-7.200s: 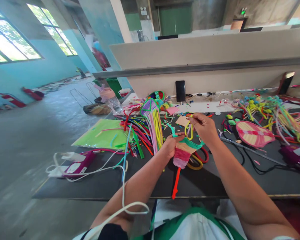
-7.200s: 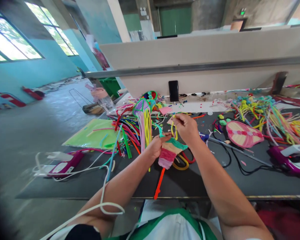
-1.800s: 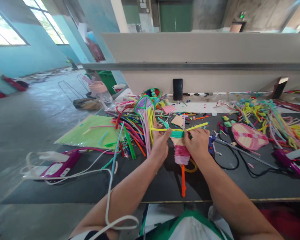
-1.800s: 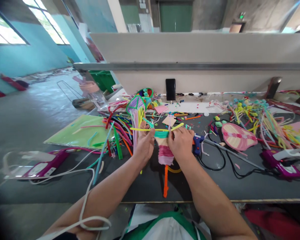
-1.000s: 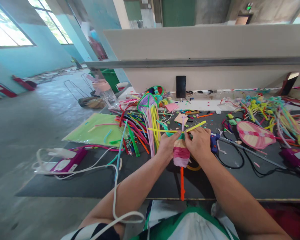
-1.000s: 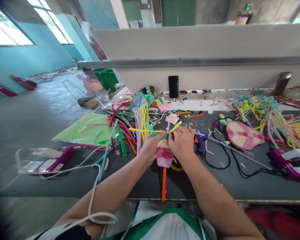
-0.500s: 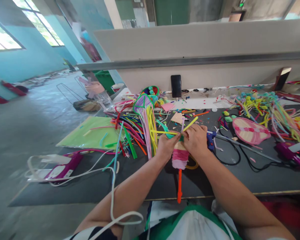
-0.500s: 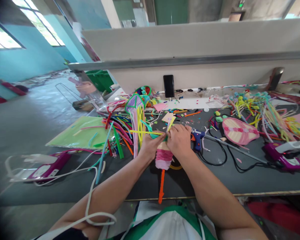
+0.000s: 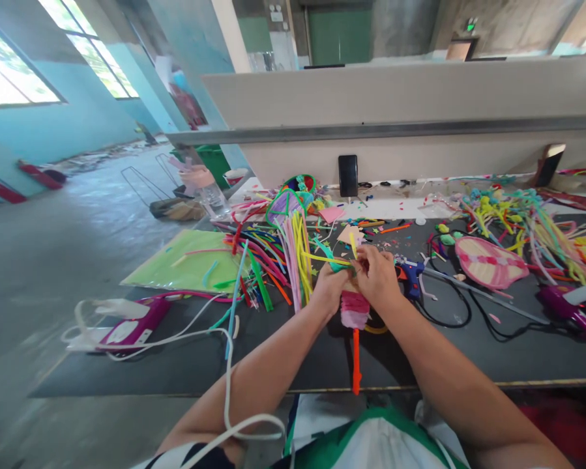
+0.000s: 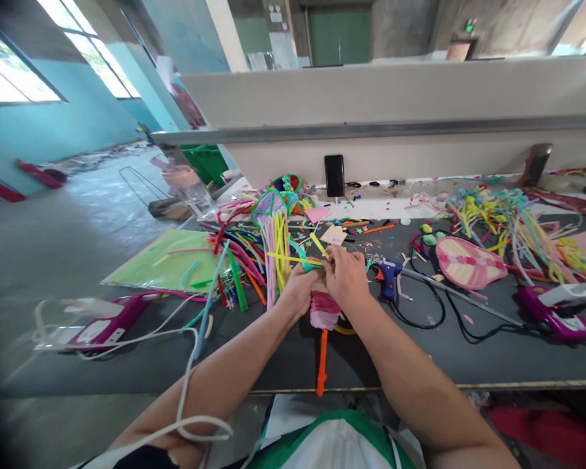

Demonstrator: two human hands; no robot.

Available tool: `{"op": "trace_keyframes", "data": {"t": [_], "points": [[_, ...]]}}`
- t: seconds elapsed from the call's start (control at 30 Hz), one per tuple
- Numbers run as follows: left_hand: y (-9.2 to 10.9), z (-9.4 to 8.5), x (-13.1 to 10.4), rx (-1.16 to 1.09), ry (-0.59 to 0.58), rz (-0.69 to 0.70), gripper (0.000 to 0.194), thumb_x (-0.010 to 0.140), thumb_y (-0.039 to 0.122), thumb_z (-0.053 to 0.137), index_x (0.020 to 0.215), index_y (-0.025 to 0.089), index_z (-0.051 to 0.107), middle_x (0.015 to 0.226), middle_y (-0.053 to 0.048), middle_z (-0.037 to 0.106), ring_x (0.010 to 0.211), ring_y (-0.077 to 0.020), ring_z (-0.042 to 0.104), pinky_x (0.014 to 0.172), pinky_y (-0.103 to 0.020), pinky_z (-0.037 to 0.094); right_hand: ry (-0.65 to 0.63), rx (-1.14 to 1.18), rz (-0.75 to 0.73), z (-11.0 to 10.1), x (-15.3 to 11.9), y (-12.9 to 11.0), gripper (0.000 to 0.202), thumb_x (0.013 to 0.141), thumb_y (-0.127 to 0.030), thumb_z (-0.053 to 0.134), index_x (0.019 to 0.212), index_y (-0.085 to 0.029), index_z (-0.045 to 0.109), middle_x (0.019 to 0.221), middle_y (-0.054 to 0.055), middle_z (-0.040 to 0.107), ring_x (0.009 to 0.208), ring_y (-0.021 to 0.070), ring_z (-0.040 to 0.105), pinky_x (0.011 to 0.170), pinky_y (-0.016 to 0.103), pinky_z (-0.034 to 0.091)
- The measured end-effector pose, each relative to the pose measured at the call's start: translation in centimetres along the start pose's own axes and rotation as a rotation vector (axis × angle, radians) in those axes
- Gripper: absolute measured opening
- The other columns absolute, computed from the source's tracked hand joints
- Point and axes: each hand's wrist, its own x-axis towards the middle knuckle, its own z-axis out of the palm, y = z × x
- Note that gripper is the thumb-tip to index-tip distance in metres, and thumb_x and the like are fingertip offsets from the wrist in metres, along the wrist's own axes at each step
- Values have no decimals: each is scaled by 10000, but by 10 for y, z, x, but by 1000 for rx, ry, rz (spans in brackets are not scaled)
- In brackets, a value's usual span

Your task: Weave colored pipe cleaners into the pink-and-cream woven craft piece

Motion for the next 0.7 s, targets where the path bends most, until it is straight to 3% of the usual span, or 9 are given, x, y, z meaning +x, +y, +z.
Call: {"op": "trace_keyframes", "data": {"t": [0.1, 0.23, 0.3, 0.47, 0.7], "points": [[-2, -1, 0, 21, -16, -29, 128, 596, 114, 624, 717, 145, 653, 677, -5, 637, 611, -132, 570, 626, -252, 444, 45, 104, 76, 4, -1, 3, 243, 824, -173, 541, 1063, -164, 498, 861, 59, 688, 783, 198, 637, 786, 341, 371], [-5, -6, 4, 56, 93, -20, 131, 553, 86, 609, 669, 148, 623, 650, 6, 613, 626, -126, 555, 633, -237, 431, -124, 107, -14, 3, 0, 11, 231, 789, -148, 556, 1014, -199, 574, 926, 50, 695, 826, 199, 637, 779, 340, 384], [-5, -7, 5, 48, 88, -6, 138, 561, 88, 607, 685, 147, 619, 666, 2, 616, 632, -124, 556, 641, -238, 431, -172, 103, -59, 3, 1, 16, 261, 778, -152, 574, 1028, -215, 610, 987, 57, 697, 916, 211, 628, 794, 340, 394], [-2, -9, 4, -38, 114, 15, 221, 569, 86, 653, 769, 168, 607, 668, 23, 613, 617, -112, 565, 633, -233, 430, -130, 170, -63, 7, 1, 23, 130, 814, -184, 561, 910, -208, 646, 924, 61, 700, 902, 191, 622, 783, 327, 431], [7, -15, 12, -131, 20, -153, 265, 639, 214, 711, 889, 132, 676, 748, -33, 665, 670, -134, 617, 669, -248, 459, -184, 132, -323, -10, 3, 9, 86, 786, -166, 543, 836, -196, 606, 921, 71, 656, 952, 205, 560, 879, 372, 403]]}}
